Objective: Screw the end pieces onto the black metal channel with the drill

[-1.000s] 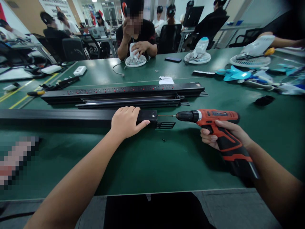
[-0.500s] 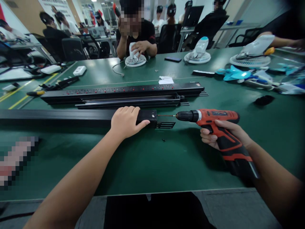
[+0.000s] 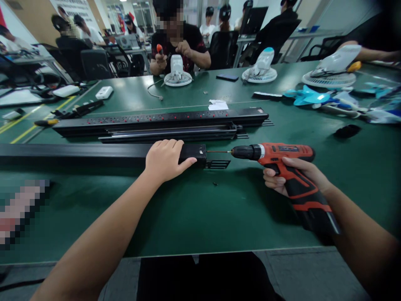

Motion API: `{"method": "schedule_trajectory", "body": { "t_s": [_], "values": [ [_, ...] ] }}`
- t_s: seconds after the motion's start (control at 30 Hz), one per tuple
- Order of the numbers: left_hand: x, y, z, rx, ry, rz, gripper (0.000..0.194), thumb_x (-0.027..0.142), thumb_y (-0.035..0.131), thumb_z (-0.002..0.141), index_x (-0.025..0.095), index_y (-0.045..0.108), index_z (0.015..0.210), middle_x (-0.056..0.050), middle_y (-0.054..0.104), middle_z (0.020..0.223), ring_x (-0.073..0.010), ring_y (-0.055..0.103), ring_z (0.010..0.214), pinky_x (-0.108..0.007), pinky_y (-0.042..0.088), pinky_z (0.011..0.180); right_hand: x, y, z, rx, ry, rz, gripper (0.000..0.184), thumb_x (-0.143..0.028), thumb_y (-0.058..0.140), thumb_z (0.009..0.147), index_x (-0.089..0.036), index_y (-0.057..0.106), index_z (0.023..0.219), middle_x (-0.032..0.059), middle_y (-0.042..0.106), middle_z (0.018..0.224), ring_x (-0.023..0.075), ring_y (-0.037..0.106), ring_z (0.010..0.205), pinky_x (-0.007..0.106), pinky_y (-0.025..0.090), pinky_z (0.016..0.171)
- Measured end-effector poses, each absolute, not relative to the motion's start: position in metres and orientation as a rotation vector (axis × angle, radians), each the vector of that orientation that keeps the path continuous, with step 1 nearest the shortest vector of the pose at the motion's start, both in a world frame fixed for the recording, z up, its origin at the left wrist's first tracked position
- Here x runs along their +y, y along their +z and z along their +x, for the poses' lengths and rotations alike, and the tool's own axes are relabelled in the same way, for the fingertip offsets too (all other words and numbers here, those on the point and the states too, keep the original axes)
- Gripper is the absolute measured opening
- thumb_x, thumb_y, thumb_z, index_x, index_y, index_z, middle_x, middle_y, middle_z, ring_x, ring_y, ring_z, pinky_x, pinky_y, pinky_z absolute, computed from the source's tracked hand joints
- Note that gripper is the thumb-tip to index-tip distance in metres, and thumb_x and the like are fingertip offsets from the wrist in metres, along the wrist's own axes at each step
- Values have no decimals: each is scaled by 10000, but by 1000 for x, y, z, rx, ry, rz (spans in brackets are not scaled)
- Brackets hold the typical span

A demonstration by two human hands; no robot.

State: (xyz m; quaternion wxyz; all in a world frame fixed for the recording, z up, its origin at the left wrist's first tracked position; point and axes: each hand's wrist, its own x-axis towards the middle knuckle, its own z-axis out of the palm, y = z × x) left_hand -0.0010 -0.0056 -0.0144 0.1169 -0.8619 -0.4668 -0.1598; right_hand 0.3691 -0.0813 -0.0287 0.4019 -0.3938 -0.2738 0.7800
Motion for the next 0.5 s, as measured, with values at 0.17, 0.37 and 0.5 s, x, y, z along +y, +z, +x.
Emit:
{"method": "schedule_trajectory", "body": {
  "t_s": [0.17, 0.37, 0.5],
  "values": [
    [-6, -13, 0, -1377, -449, -2527, 677, 726, 405, 972, 153, 695, 1188, -159, 739, 1092, -358, 683, 1013, -488, 490, 899, -82, -25, 366, -680, 1965, -1002, 255, -434, 528, 691, -249, 520, 867, -12, 520, 699, 74, 333, 494, 224, 387, 460],
    [-7, -13, 0, -1355, -447, -2510, 668, 721, 397, 976, 160, 692, 1185, -150, 744, 1084, -349, 682, 999, -475, 491, 881, -82, -26, 366, -686, 1966, -1005, 237, -436, 511, 703, -244, 526, 841, -13, 506, 696, 74, 329, 499, 220, 387, 457],
    [-6, -14, -1, -1343, -443, -2495, 679, 722, 392, 978, 147, 688, 1183, -148, 744, 1084, -346, 684, 993, -465, 487, 876, -82, -29, 369, -674, 1975, -989, 250, -440, 491, 721, -236, 524, 862, -8, 509, 711, 76, 343, 514, 222, 395, 470]
  ]
}}
